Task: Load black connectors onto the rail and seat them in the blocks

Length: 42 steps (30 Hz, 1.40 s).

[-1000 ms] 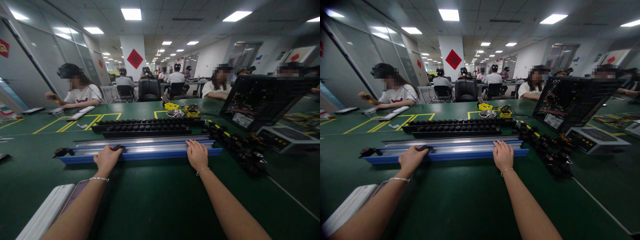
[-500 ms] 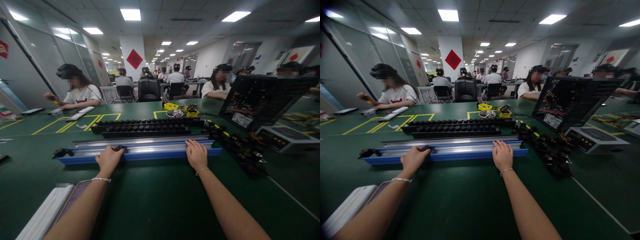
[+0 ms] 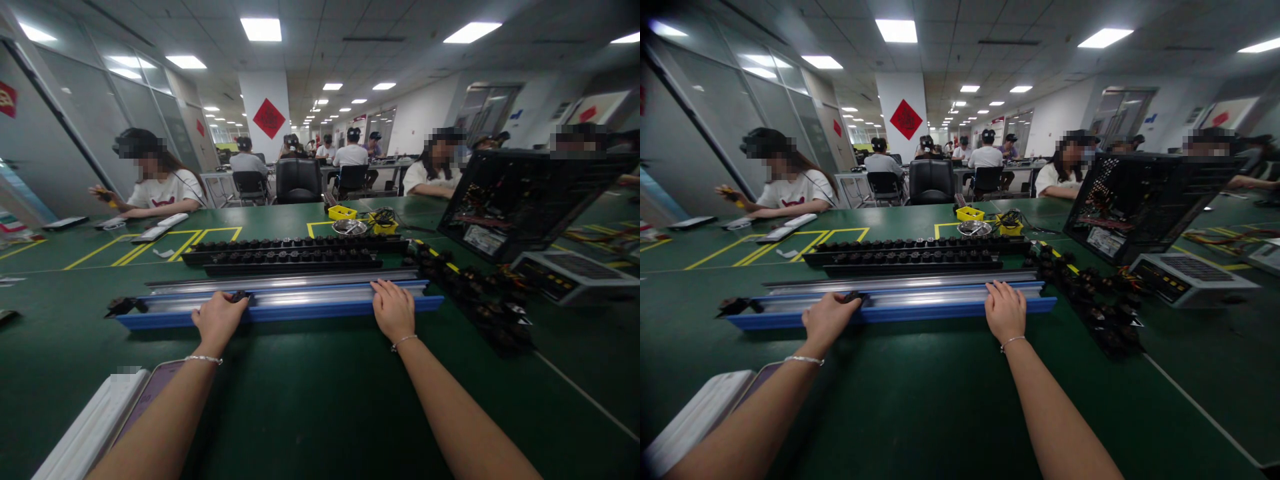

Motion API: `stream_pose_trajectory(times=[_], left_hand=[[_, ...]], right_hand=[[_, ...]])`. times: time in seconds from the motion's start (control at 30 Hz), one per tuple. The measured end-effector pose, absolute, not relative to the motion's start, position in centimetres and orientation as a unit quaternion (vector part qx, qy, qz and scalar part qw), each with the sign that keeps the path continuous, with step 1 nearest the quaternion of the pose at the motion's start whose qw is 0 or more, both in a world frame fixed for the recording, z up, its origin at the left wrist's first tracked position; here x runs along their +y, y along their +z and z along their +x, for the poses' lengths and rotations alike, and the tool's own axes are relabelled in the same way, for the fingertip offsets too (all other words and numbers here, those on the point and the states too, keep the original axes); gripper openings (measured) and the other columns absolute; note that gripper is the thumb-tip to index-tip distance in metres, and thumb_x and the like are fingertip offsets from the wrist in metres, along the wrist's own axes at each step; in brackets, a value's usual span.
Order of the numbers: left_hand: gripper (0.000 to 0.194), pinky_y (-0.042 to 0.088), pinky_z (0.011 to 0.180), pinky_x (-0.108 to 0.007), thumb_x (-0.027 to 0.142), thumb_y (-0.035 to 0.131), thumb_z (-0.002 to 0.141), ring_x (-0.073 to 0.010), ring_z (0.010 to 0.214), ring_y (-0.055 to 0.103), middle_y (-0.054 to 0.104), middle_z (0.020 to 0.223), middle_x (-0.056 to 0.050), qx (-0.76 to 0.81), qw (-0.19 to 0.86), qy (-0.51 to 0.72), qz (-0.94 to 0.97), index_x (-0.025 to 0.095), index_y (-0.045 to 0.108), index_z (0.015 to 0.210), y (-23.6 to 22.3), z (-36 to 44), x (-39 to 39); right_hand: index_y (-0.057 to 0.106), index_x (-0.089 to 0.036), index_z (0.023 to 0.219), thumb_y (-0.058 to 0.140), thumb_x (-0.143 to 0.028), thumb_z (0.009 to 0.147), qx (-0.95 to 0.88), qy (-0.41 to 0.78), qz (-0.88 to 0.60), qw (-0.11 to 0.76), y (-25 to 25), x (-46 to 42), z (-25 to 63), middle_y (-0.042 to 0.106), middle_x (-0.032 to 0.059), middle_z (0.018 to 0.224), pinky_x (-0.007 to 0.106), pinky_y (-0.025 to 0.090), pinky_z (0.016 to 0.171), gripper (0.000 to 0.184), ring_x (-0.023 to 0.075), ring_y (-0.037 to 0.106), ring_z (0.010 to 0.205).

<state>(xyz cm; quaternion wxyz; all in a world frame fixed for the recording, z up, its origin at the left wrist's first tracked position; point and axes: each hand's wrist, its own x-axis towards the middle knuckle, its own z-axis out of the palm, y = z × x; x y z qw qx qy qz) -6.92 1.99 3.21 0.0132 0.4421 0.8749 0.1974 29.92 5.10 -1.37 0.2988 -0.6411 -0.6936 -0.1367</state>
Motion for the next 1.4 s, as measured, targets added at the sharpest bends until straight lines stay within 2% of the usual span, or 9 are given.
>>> stream_pose_trajectory(times=[0.53, 1.4], left_hand=[[0.043, 0.034, 0.086, -0.04, 0.058, 0.049, 0.064, -0.0308, 0.096, 0.058, 0.068, 0.088, -0.01, 0.872, 0.008, 0.198, 0.448, 0.024, 0.059, 0.089, 3.4, -5.8, 1.9], [0.042, 0.029, 0.094, -0.042, 0.057, 0.05, 0.065, -0.0303, 0.099, 0.057, 0.068, 0.089, -0.01, 0.866, 0.022, 0.21, 0.454, 0.024, 0.058, 0.088, 3.4, -4.7, 2.1]], right_hand=[[0.059, -0.024, 0.115, 0.033, -0.025, 0.087, -0.693, -0.129, -0.641, 0.303, -1.3, 5.0, 29.9, 0.058, 0.0026, 0.122, 0.04, 0.024, 0.099, 0.038, 0.0204, 0.045, 0.117], [0.059, -0.025, 0.116, 0.032, -0.026, 0.087, -0.695, -0.122, -0.643, 0.297, -1.2, 5.0, 29.9, 0.058, 0.003, 0.123, 0.04, 0.024, 0.099, 0.039, 0.0209, 0.045, 0.117]])
